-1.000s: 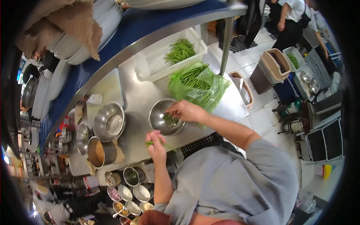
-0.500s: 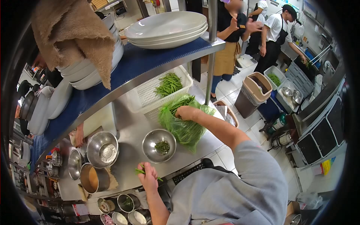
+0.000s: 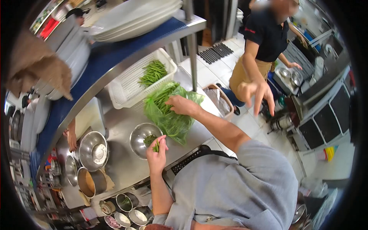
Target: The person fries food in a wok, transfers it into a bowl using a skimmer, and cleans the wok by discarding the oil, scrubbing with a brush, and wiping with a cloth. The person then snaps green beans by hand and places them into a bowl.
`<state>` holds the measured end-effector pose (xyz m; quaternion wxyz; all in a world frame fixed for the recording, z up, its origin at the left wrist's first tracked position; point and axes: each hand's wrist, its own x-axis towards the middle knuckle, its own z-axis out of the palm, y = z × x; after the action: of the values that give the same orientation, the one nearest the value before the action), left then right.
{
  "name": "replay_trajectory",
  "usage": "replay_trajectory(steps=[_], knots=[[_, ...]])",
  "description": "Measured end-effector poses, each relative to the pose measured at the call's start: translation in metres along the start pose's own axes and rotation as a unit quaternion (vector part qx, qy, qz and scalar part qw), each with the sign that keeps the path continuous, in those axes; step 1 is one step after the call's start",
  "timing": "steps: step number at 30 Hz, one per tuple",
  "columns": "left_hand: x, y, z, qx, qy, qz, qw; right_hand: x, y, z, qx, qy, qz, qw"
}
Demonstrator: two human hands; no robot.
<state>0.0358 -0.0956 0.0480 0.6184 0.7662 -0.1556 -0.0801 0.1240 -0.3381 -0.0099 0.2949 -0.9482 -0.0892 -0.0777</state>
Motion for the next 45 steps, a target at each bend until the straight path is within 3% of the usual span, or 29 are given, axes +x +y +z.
replay_trajectory(steps=[1, 3, 4, 6, 7, 9, 10, 11, 12, 14, 16, 18, 20, 22, 24, 25, 26, 27, 29, 31, 32, 34, 35, 37, 40, 41, 43, 44, 45], knots=[[0.003, 0.001, 0.003, 0.011, -0.021, -0.010, 1.000, -0.013, 0.018, 0.012, 0.073, 0.116, -0.057, 0.989], [0.005, -0.002, 0.005, 0.037, -0.045, 0.005, 0.998, -0.067, 0.020, -0.016, 0.338, 0.215, 0.033, 0.916], [0.005, -0.007, 0.001, 0.044, -0.065, 0.006, 0.997, -0.113, 0.023, -0.029, 0.447, 0.284, 0.160, 0.833], [0.006, -0.017, -0.011, 0.029, -0.056, -0.042, 0.997, -0.204, 0.100, -0.020, 0.310, 0.508, 0.210, 0.776], [0.006, -0.016, -0.015, 0.003, -0.062, -0.061, 0.996, -0.256, 0.115, -0.037, 0.314, 0.604, 0.277, 0.678], [0.010, -0.009, -0.025, 0.021, -0.086, -0.078, 0.993, -0.355, 0.182, -0.046, 0.179, 0.753, 0.347, 0.530], [0.010, -0.006, -0.030, 0.039, -0.093, -0.092, 0.991, -0.404, 0.214, -0.051, 0.112, 0.804, 0.383, 0.441], [0.013, -0.003, -0.035, 0.043, -0.094, -0.096, 0.990, -0.422, 0.213, -0.073, 0.071, 0.837, 0.344, 0.420], [0.017, 0.001, -0.040, 0.047, -0.101, -0.092, 0.989, -0.433, 0.203, -0.094, 0.017, 0.829, 0.385, 0.406], [0.020, 0.005, -0.042, 0.060, -0.097, -0.097, 0.989, -0.480, 0.218, -0.127, 0.136, 0.898, 0.347, 0.233], [0.026, 0.011, -0.046, 0.034, -0.088, -0.072, 0.993, -0.529, 0.231, -0.140, 0.172, 0.843, 0.445, 0.250], [0.027, 0.015, -0.047, 0.034, -0.069, -0.058, 0.995, -0.579, 0.251, -0.131, 0.245, 0.836, 0.409, 0.271], [0.024, 0.015, -0.047, 0.033, -0.049, -0.042, 0.997, -0.555, 0.220, -0.118, 0.204, 0.849, 0.404, 0.273], [0.021, 0.009, -0.042, -0.002, -0.037, -0.040, 0.999, -0.513, 0.195, -0.086, 0.142, 0.771, 0.495, 0.373], [0.017, 0.006, -0.039, -0.018, -0.036, -0.044, 0.998, -0.464, 0.209, -0.036, 0.042, 0.698, 0.454, 0.551], [0.015, 0.004, -0.037, -0.036, -0.045, -0.048, 0.997, -0.404, 0.164, -0.035, 0.012, 0.634, 0.429, 0.644], [0.013, 0.000, -0.035, -0.034, -0.041, -0.046, 0.998, -0.340, 0.116, -0.043, 0.154, 0.561, 0.474, 0.661], [0.011, -0.003, -0.035, -0.031, -0.037, -0.037, 0.998, -0.299, 0.110, -0.035, 0.138, 0.484, 0.383, 0.775], [0.003, -0.004, -0.032, -0.034, -0.029, -0.047, 0.998, -0.203, 0.049, -0.045, 0.258, 0.307, 0.268, 0.876], [-0.008, -0.008, -0.034, -0.009, -0.039, -0.045, 0.998, -0.128, 0.019, -0.040, 0.289, 0.128, 0.173, 0.933], [-0.014, -0.009, -0.034, 0.019, -0.055, -0.043, 0.997, -0.093, 0.007, -0.034, 0.281, 0.119, 0.049, 0.951], [-0.029, -0.007, -0.032, -0.013, -0.025, -0.089, 0.996, -0.032, -0.016, -0.026, 0.150, 0.093, -0.088, 0.980], [-0.035, -0.015, -0.036, -0.016, -0.038, -0.082, 0.996, -0.014, -0.016, -0.016, 0.153, 0.086, -0.097, 0.980], [-0.046, -0.013, -0.041, -0.012, -0.036, -0.069, 0.997, 0.016, -0.013, 0.011, -0.091, -0.043, -0.089, 0.991], [-0.068, -0.023, -0.058, -0.011, 0.026, -0.096, 0.995, 0.035, -0.010, 0.002, -0.019, -0.139, -0.049, 0.989], [-0.075, -0.023, -0.061, -0.015, 0.036, -0.097, 0.995, 0.035, 0.007, 0.006, 0.001, -0.053, -0.092, 0.994], [-0.086, -0.023, -0.064, -0.056, 0.057, -0.119, 0.990, 0.023, 0.002, -0.016, 0.151, 0.111, -0.025, 0.982], [-0.086, -0.022, -0.062, -0.060, 0.060, -0.121, 0.989, 0.016, 0.001, -0.022, 0.150, 0.106, -0.026, 0.983], [-0.084, -0.020, -0.059, -0.049, 0.047, -0.133, 0.989, 0.008, -0.001, -0.026, 0.265, 0.185, 0.051, 0.945]])
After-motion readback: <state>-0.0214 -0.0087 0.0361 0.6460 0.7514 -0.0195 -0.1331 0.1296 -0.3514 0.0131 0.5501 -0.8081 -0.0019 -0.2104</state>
